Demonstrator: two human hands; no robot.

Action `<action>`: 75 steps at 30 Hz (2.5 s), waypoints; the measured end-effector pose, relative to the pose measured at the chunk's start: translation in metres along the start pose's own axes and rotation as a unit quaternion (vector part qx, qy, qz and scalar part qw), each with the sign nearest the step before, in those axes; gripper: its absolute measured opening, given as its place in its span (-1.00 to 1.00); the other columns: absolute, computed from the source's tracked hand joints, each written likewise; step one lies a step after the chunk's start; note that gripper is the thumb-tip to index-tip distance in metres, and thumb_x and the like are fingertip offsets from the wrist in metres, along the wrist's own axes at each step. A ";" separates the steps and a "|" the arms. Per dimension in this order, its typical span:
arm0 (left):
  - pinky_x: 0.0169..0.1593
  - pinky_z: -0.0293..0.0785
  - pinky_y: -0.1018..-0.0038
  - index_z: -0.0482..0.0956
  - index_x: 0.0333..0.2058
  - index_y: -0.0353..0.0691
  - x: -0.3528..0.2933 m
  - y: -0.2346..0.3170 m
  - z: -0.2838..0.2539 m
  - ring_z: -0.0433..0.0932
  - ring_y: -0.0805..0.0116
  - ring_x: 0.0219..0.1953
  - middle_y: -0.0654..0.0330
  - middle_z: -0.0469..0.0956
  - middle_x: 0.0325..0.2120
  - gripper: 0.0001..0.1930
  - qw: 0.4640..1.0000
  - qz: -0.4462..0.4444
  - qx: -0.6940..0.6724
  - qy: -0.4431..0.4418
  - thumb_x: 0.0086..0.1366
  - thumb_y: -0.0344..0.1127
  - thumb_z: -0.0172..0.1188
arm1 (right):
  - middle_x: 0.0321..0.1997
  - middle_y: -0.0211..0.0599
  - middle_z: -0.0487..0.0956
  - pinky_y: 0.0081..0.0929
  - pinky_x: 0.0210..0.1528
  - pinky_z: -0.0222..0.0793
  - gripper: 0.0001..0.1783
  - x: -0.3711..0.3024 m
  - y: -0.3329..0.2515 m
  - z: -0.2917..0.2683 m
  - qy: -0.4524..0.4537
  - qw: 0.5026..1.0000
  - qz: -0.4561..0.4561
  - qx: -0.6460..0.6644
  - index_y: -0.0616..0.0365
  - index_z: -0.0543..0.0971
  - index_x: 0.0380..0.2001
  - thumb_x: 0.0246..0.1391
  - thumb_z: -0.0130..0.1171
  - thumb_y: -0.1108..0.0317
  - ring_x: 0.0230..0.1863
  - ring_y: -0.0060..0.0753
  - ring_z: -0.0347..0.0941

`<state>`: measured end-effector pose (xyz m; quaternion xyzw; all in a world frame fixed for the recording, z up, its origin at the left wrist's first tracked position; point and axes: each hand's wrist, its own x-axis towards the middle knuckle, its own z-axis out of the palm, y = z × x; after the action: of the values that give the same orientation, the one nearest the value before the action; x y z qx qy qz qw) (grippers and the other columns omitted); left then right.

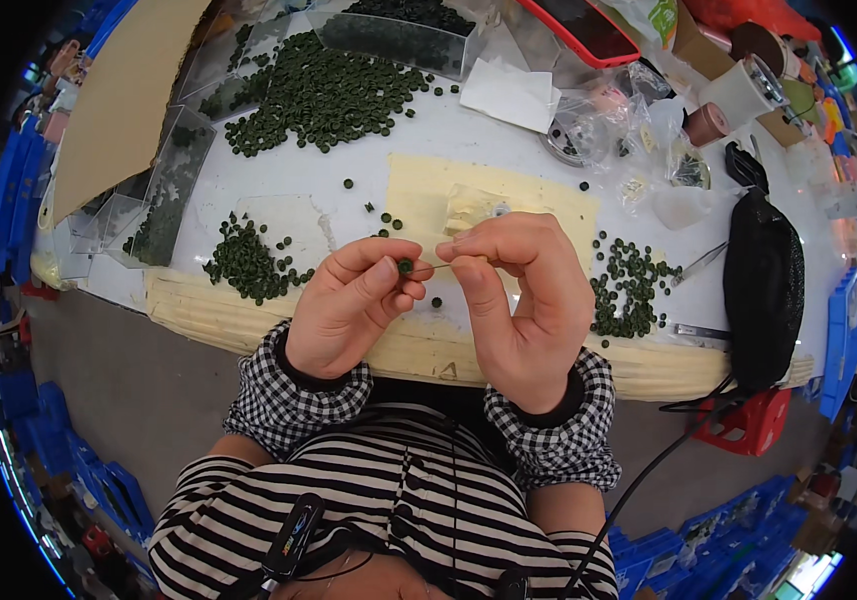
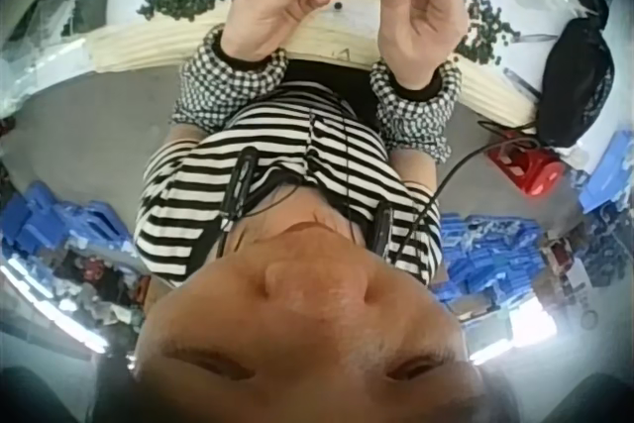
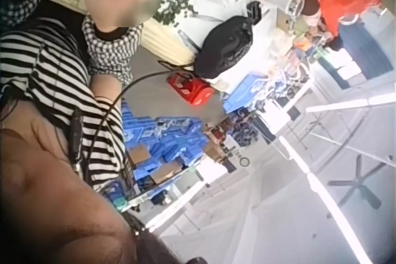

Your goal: Inserting small black plug components into green plastic toy parts on a workbench.

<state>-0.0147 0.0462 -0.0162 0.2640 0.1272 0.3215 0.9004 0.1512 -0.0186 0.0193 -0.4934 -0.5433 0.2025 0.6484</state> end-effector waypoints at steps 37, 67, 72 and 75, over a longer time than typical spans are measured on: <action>0.00 0.54 0.49 0.43 0.05 -0.39 -0.003 -0.002 0.011 0.60 0.36 -0.13 0.01 0.60 -0.16 -0.62 0.966 0.149 0.193 0.081 0.25 -0.59 0.18 | -0.34 -0.27 0.52 -0.42 -0.23 0.34 -0.87 0.015 0.013 -0.017 0.057 0.906 -0.097 -0.408 0.20 0.58 -0.39 -0.05 0.33 0.50 -0.27 -0.27 0.42; -0.10 0.56 0.54 0.63 -0.23 -0.37 -0.003 -0.005 0.008 0.59 0.35 -0.20 0.02 0.60 -0.23 -0.79 0.914 0.256 0.310 0.057 0.15 -0.70 0.20 | -0.40 -0.37 0.54 -0.48 -0.32 0.31 -0.60 -0.018 0.002 0.008 -0.074 0.979 -0.100 -0.160 0.17 0.68 -0.16 -0.20 0.34 0.59 -0.39 -0.36 0.39; -0.12 0.56 0.54 0.64 -0.24 -0.37 -0.005 -0.004 0.007 0.59 0.35 -0.21 0.03 0.60 -0.25 -0.79 0.916 0.251 0.309 0.053 0.15 -0.70 0.20 | -0.38 -0.38 0.55 -0.49 -0.34 0.32 -0.58 -0.016 0.002 0.006 -0.092 0.974 -0.119 -0.168 0.15 0.68 -0.15 -0.21 0.36 0.58 -0.38 -0.35 0.39; -0.13 0.55 0.56 0.64 -0.23 -0.39 -0.005 -0.005 0.006 0.60 0.38 -0.22 0.05 0.61 -0.26 -0.79 0.921 0.246 0.296 0.048 0.16 -0.70 0.20 | -0.37 -0.39 0.56 -0.49 -0.34 0.33 -0.57 -0.014 0.002 0.005 -0.103 0.973 -0.122 -0.164 0.14 0.68 -0.15 -0.22 0.37 0.59 -0.39 -0.35 0.38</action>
<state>-0.0140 0.0371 -0.0134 0.5261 0.1906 0.4931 0.6661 0.1427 -0.0272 0.0099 -0.5001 -0.6888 0.0797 0.5188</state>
